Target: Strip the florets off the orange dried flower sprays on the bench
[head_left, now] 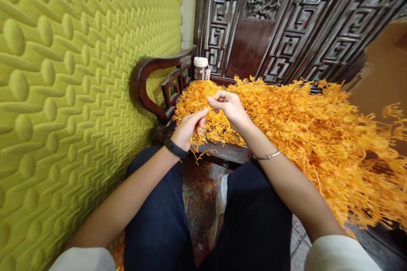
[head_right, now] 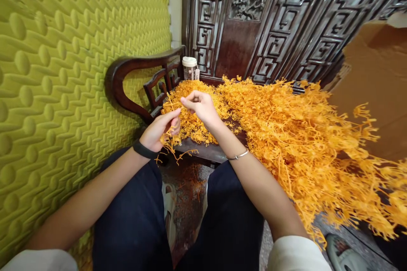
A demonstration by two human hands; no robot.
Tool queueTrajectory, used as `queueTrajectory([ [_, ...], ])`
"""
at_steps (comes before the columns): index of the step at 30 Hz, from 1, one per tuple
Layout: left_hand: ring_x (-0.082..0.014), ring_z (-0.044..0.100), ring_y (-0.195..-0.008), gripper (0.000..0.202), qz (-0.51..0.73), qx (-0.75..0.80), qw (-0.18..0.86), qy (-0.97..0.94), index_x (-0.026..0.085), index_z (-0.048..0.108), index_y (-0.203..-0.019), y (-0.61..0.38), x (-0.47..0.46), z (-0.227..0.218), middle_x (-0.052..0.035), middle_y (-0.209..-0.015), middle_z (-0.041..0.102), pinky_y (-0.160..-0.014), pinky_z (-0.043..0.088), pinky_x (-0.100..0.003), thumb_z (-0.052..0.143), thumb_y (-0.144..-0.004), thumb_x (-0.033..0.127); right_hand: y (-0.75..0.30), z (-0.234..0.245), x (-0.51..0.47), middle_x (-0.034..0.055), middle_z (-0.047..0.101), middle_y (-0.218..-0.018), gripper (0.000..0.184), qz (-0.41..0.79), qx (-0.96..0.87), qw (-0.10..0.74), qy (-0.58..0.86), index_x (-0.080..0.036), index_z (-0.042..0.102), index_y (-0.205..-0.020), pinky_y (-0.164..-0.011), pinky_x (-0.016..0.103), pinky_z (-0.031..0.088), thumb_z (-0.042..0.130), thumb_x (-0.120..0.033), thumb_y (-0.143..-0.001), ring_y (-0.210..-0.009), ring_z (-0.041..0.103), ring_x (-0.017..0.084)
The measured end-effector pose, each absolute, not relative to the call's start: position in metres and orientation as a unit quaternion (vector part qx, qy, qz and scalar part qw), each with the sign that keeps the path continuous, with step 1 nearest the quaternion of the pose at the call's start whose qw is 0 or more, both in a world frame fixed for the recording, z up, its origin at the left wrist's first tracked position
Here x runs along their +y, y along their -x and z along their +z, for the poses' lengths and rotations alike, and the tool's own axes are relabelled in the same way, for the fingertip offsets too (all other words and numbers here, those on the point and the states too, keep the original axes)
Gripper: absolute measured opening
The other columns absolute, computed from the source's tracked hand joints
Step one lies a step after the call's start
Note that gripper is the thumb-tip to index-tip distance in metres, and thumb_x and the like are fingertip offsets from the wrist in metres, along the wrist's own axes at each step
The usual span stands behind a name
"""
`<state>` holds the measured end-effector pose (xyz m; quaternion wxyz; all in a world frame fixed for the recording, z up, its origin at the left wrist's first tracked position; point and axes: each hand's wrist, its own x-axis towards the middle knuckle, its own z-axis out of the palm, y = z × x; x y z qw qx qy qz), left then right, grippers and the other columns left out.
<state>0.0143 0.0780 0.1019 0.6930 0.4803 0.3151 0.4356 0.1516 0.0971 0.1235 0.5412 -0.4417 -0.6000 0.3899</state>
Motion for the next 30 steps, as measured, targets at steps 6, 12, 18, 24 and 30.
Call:
queueTrajectory([
  [6,-0.0031,0.030,-0.034,0.043,0.429,0.282,0.742,-0.432,0.015,0.039,-0.047,-0.023,0.085,0.102,0.0056,-0.039,0.031,-0.038,0.019,-0.018,0.048,-0.087,0.028,-0.150,0.120,0.108,-0.0040,0.045,-0.053,0.029,0.319,-0.567,0.602,0.462,-0.017,0.046,-0.058,-0.051,0.024,0.031,0.067,-0.032,-0.071,-0.050,0.037,0.006],
  [12,-0.0019,0.022,-0.031,0.050,0.408,0.255,0.795,-0.368,0.015,0.035,-0.043,-0.027,0.092,0.107,0.0060,-0.036,0.026,-0.036,0.016,-0.017,0.036,-0.092,0.022,-0.142,0.113,0.121,-0.0037,0.045,-0.055,0.025,0.259,-0.573,0.611,0.481,-0.017,0.046,-0.058,-0.055,0.025,0.035,0.064,-0.029,-0.072,-0.053,0.040,0.007],
  [18,-0.0024,0.019,-0.030,0.052,0.392,0.240,0.817,-0.348,0.015,0.031,-0.039,-0.016,0.075,0.103,0.0059,-0.034,0.019,-0.035,0.014,-0.017,0.034,-0.091,0.020,-0.202,0.110,0.157,-0.0034,0.045,-0.056,0.026,0.121,-0.481,0.678,0.543,-0.018,0.045,-0.057,-0.059,0.026,0.039,0.061,-0.030,-0.072,-0.057,0.046,0.009],
  [24,-0.0042,0.034,-0.034,0.044,0.397,0.282,0.798,-0.356,0.015,0.046,-0.050,-0.003,0.069,0.097,0.0034,-0.041,0.035,-0.038,0.026,-0.017,0.037,-0.090,0.030,-0.290,0.088,0.168,-0.0039,0.048,-0.058,0.016,0.157,-0.373,0.703,0.586,-0.018,0.048,-0.063,-0.057,0.026,0.041,0.063,-0.023,-0.065,-0.054,0.046,0.009],
  [30,-0.0120,0.053,-0.048,0.038,0.379,0.301,0.798,-0.360,0.012,0.059,-0.067,-0.008,0.071,0.104,-0.0030,-0.055,0.052,-0.041,0.037,-0.021,0.037,-0.087,0.035,-0.269,0.079,0.167,0.0017,0.061,-0.079,0.022,0.222,-0.479,0.628,0.571,-0.019,0.055,-0.080,-0.076,0.034,0.048,0.063,-0.018,-0.060,-0.081,0.058,0.016],
])
